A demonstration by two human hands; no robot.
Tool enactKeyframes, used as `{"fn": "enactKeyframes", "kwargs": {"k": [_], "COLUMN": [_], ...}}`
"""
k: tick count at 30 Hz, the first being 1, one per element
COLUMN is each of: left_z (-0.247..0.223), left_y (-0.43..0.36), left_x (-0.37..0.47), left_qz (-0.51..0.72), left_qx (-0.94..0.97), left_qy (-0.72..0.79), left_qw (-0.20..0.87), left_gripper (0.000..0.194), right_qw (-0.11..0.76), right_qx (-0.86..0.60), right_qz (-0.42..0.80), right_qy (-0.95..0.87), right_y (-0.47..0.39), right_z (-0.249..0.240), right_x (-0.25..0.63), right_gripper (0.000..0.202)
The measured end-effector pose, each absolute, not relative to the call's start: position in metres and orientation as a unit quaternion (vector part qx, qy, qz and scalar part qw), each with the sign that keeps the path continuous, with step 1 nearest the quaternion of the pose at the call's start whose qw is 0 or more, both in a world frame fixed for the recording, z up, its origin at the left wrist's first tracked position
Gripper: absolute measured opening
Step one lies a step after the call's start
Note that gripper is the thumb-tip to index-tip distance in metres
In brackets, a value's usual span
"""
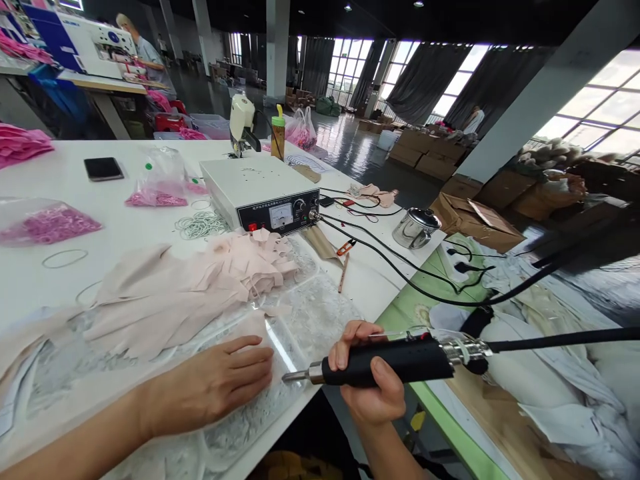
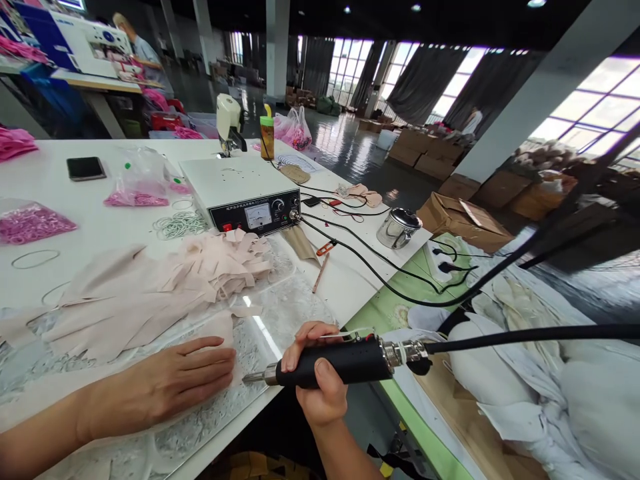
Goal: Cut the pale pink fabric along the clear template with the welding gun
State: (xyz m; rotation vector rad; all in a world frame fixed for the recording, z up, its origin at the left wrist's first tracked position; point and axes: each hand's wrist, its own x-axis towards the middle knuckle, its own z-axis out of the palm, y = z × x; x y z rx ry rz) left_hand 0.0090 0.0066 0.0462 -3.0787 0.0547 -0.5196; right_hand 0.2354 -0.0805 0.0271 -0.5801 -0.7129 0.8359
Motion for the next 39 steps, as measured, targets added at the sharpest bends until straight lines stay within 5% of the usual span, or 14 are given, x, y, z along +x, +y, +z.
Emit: {"fn": "enactKeyframes", "kwargs": {"k": [19,39], "left_z": [0.0458,0.0411], "left_y": [0.0011,0.0009], "left_x": [0.0114,0.0095], "left_qz": [-0.151,-0.169], "left_qx": [-0.985,-0.985], "left_qy": [0.014,-0.017], "left_qw": [0.083,0.038], "left_gripper": [0.022,0.029], "right_qw": [0.797,0.791], "right_qx": [-0.268,-0.282], "right_qz": [0.408,0.400], "right_qy": [-0.357,-0.367], "right_y": [-0.0837,-0.0857], "right_z": [0.0304,0.0342], "right_x": [0.2364,0.2343], "right_gripper": [0.022,0.021]}}
